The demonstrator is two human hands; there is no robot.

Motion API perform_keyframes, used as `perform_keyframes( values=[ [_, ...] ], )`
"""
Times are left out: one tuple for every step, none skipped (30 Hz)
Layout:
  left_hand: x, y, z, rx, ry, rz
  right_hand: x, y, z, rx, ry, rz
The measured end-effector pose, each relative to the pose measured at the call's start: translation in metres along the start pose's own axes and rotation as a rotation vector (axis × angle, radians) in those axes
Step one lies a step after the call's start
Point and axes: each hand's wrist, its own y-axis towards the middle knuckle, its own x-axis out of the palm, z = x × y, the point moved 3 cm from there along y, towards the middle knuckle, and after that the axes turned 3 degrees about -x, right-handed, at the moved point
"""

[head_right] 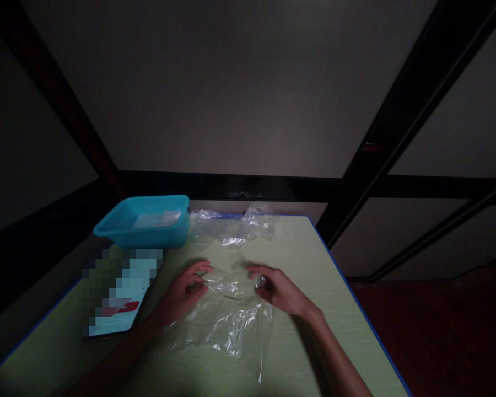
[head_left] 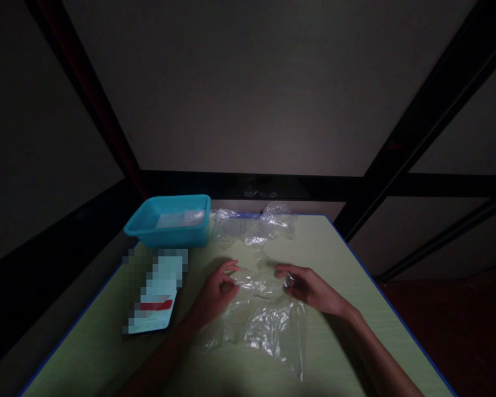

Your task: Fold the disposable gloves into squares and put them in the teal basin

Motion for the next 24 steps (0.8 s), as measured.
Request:
perform_keyframes(
  values=[
    [0.0, 0.0, 0.0, 0.0, 0.002, 0.012, 0.0, 0.0, 0.0, 0.002, -0.003, -0.001],
    [0.0, 0.0, 0.0, 0.0, -0.006, 0.006, 0.001, 0.0, 0.001, 0.0, -0.007, -0.003],
    [0.0, 0.0, 0.001, -0.001, -0.022, -0.016, 0.001, 0.0, 0.001, -0.004, -0.011, -0.005],
    [0.001, 0.0, 0.002, 0.0, -0.044, -0.052, 0.002, 0.0, 0.002, -0.006, -0.015, -0.007],
    [0.002, 0.0, 0.004, 0.001, -0.067, -0.09, 0.002, 0.001, 0.002, -0.007, -0.017, -0.008],
    [0.002, -0.001, 0.006, 0.003, -0.086, -0.126, 0.002, 0.001, 0.002, -0.007, -0.018, -0.008],
    [0.002, -0.001, 0.007, 0.008, -0.096, -0.156, 0.002, 0.001, 0.002, -0.008, -0.018, -0.01],
    [0.002, -0.002, 0.009, 0.016, -0.097, -0.17, 0.002, 0.001, 0.001, -0.011, -0.02, -0.012],
    [0.002, -0.002, 0.01, 0.029, -0.087, -0.17, 0.002, 0.001, 0.001, -0.017, -0.02, -0.013],
    [0.001, -0.003, 0.011, 0.044, -0.065, -0.158, 0.002, 0.001, 0.0, -0.021, -0.02, -0.013],
    [0.0, -0.003, 0.012, 0.062, -0.033, -0.138, 0.001, 0.001, -0.002, -0.022, -0.02, -0.009],
    [-0.001, -0.003, 0.012, 0.079, 0.006, -0.112, 0.0, 0.001, -0.002, -0.019, -0.018, -0.001],
    [-0.001, -0.004, 0.012, 0.093, 0.048, -0.083, -0.001, 0.001, -0.003, -0.012, -0.016, 0.014],
    [-0.002, -0.004, 0.011, 0.106, 0.091, -0.056, -0.002, 0.001, -0.003, -0.002, -0.017, 0.033],
    [-0.003, -0.004, 0.011, 0.118, 0.13, -0.032, -0.004, 0.0, -0.003, 0.011, -0.021, 0.052],
    [-0.003, -0.004, 0.01, 0.13, 0.163, -0.01, -0.005, 0.0, -0.002, 0.025, -0.027, 0.072],
    [-0.004, -0.004, 0.008, 0.146, 0.192, 0.011, -0.007, 0.0, 0.0, 0.04, -0.035, 0.091],
    [-0.004, -0.004, 0.007, 0.163, 0.22, 0.031, -0.009, -0.001, 0.002, 0.054, -0.049, 0.111],
    [-0.004, -0.004, 0.005, 0.182, 0.249, 0.052, -0.011, -0.001, 0.003, 0.068, -0.072, 0.131],
    [-0.004, -0.004, 0.003, 0.2, 0.278, 0.074, -0.013, -0.002, 0.006, 0.084, -0.102, 0.149],
    [-0.004, -0.003, 0.001, 0.215, 0.306, 0.094, -0.015, -0.002, 0.007, 0.101, -0.138, 0.167],
    [-0.004, -0.003, -0.001, 0.224, 0.334, 0.115, -0.017, -0.003, 0.009, 0.12, -0.175, 0.18],
    [-0.004, -0.003, -0.004, 0.229, 0.362, 0.133, -0.019, -0.004, 0.01, 0.137, -0.208, 0.188],
    [-0.004, -0.002, -0.006, 0.231, 0.392, 0.148, -0.02, -0.005, 0.011, 0.151, -0.236, 0.193]
  ],
)
